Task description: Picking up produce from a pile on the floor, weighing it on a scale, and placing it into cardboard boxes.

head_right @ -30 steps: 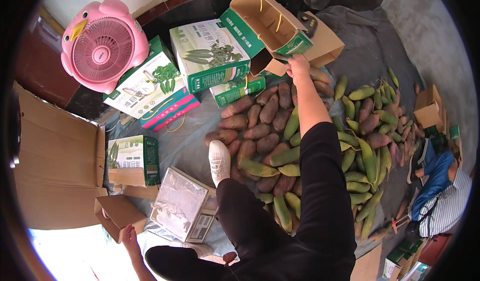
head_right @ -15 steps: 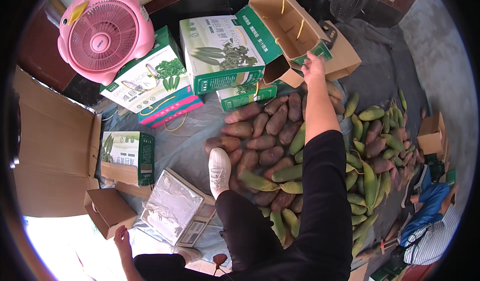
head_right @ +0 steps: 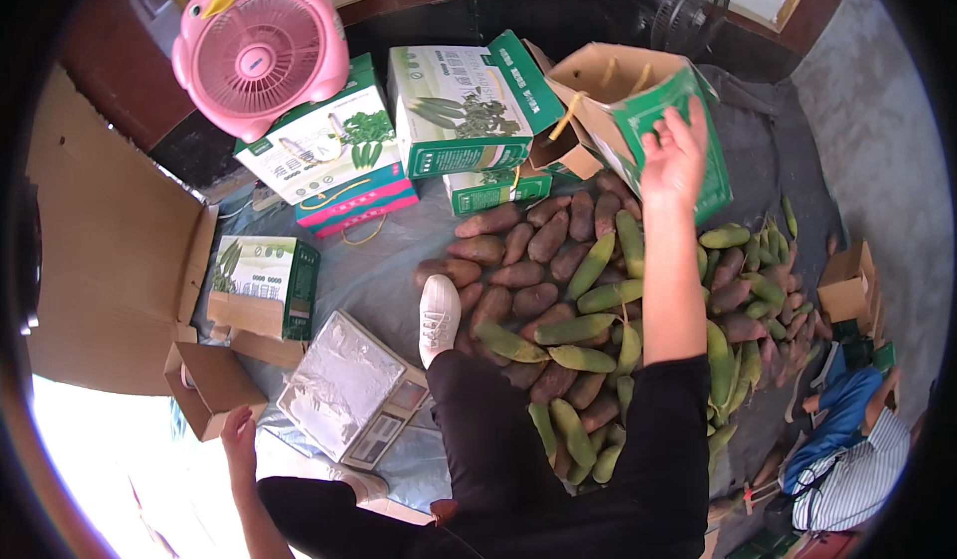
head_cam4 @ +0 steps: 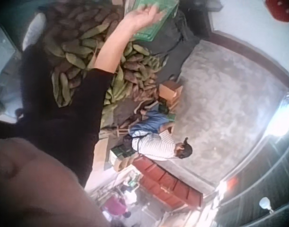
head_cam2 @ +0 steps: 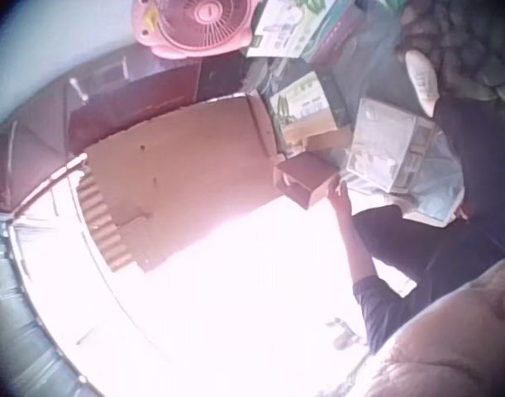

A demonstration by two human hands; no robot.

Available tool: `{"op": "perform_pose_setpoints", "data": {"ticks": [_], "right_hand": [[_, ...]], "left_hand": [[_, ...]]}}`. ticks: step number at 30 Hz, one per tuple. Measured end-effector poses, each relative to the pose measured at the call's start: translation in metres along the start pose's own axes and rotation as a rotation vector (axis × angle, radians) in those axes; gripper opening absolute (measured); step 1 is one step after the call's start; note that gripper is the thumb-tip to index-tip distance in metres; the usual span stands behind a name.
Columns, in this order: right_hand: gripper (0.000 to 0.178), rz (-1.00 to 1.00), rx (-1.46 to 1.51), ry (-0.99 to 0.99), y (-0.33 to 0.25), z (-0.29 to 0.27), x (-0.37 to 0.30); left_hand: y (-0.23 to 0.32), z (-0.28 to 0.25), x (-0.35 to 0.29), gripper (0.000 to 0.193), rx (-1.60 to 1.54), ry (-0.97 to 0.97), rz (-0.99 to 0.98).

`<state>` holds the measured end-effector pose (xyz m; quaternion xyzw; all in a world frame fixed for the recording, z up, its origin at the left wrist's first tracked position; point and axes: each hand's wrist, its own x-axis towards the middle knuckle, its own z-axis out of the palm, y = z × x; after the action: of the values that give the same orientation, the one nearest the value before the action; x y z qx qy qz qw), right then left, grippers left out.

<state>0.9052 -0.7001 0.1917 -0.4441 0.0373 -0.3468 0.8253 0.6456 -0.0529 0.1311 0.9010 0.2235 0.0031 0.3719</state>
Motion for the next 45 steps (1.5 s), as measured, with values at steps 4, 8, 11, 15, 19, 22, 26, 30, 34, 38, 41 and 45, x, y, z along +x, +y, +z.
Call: {"op": "perform_pose_setpoints", "data": {"ticks": [4,8,11,15,19,22,26,30,34,38,41,45], "right_hand": [[0.057,-0.023,0.039,-0.051,-0.073,0.000,-0.043],[0.051,0.089,0.076,-0.196,-0.119,-0.001,-0.080],[0.052,0.154,0.065,-0.330,-0.143,0.024,-0.116],[0.054,0.233,0.056,-0.456,-0.160,0.067,-0.156],[0.052,0.363,0.093,-0.630,-0.151,0.109,-0.184],[0.050,0.517,0.145,-0.749,-0.126,0.138,-0.205],[0.040,0.671,0.130,-0.825,-0.080,0.171,-0.245],[0.031,0.863,0.108,-0.857,-0.053,0.202,-0.293],[0.030,0.869,-0.039,-0.984,-0.032,0.213,-0.311],[0.036,0.424,-0.465,-1.062,-0.014,0.199,-0.310],[0.036,0.206,-0.652,-1.101,-0.006,0.165,-0.283],[0.028,0.298,-0.905,-0.989,-0.026,0.092,-0.254]], "left_hand": [[0.015,-0.004,-0.019,0.031,-0.046,-0.044,0.059],[0.029,-0.009,-0.040,0.031,-0.063,-0.021,0.142],[0.030,-0.016,-0.057,0.032,-0.055,-0.012,0.188],[0.042,-0.018,-0.078,0.041,0.008,-0.011,0.334],[0.058,-0.019,-0.099,0.057,0.048,0.016,0.420],[0.060,-0.016,-0.109,0.067,0.079,0.125,0.493],[0.068,-0.020,-0.120,0.074,0.286,0.293,0.535],[0.053,-0.024,-0.129,0.059,0.371,0.148,0.512],[0.026,-0.015,-0.137,0.027,0.136,0.042,0.437],[0.023,-0.015,-0.136,0.019,0.173,0.090,0.378],[0.009,-0.010,-0.125,0.015,0.288,0.054,0.373],[-0.016,0.004,-0.098,0.018,0.415,-0.045,0.274]]}}
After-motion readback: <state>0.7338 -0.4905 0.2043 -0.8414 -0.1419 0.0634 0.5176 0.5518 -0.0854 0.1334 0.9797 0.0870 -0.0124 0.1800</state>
